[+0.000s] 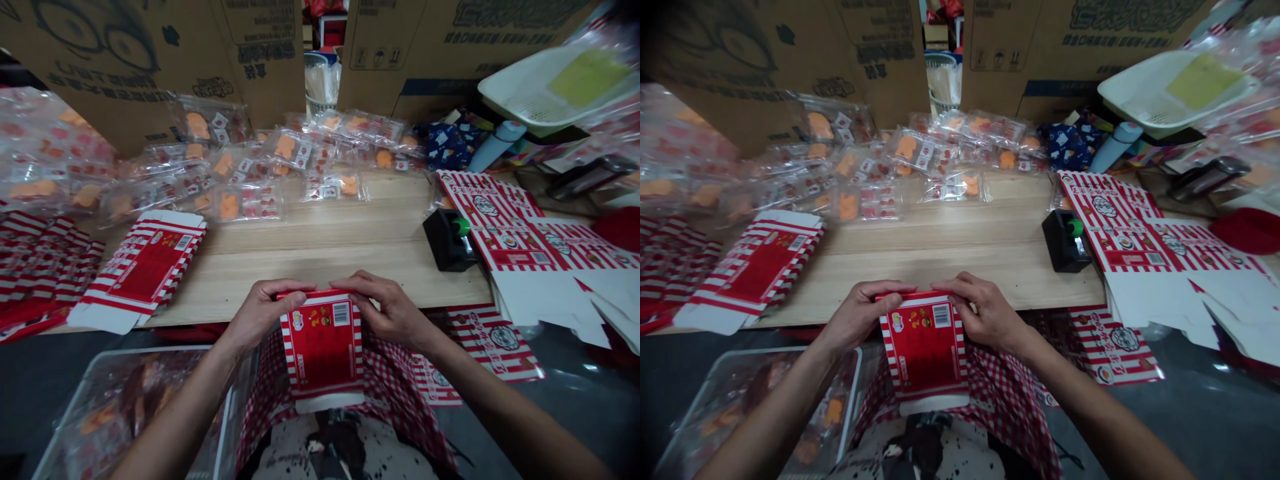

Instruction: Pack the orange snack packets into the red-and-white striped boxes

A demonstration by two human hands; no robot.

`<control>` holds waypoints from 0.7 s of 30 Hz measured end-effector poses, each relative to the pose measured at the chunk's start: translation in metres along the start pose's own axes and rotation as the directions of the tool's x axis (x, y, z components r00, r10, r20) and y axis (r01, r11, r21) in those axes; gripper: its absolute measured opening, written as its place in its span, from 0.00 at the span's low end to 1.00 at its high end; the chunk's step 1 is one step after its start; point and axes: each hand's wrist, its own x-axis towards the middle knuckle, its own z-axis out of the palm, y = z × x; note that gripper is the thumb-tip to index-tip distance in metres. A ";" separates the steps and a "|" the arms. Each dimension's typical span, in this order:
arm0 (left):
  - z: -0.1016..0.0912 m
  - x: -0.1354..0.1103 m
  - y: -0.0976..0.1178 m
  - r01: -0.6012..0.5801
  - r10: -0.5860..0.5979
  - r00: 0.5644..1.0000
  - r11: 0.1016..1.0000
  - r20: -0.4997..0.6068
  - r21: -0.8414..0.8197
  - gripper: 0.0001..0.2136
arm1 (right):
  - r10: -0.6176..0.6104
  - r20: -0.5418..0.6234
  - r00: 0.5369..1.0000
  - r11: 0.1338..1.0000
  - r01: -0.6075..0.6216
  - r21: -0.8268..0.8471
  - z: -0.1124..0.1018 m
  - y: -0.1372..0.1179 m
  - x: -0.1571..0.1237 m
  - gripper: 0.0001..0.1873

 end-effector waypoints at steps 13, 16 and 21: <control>0.018 -0.029 0.072 -0.571 0.694 0.719 0.551 0.047 0.608 0.20 | 0.039 0.128 0.991 0.999 -0.038 -0.006 -0.059 -0.059 0.034 0.15; 0.020 -0.029 0.057 -0.608 0.697 0.701 0.471 0.154 0.639 0.22 | 0.125 0.384 0.915 0.976 -0.184 0.121 -0.064 -0.045 0.046 0.13; 0.022 -0.033 0.049 -0.711 0.684 0.644 0.369 0.343 0.599 0.31 | 0.087 0.505 0.859 0.887 -0.297 0.352 -0.060 -0.042 0.055 0.13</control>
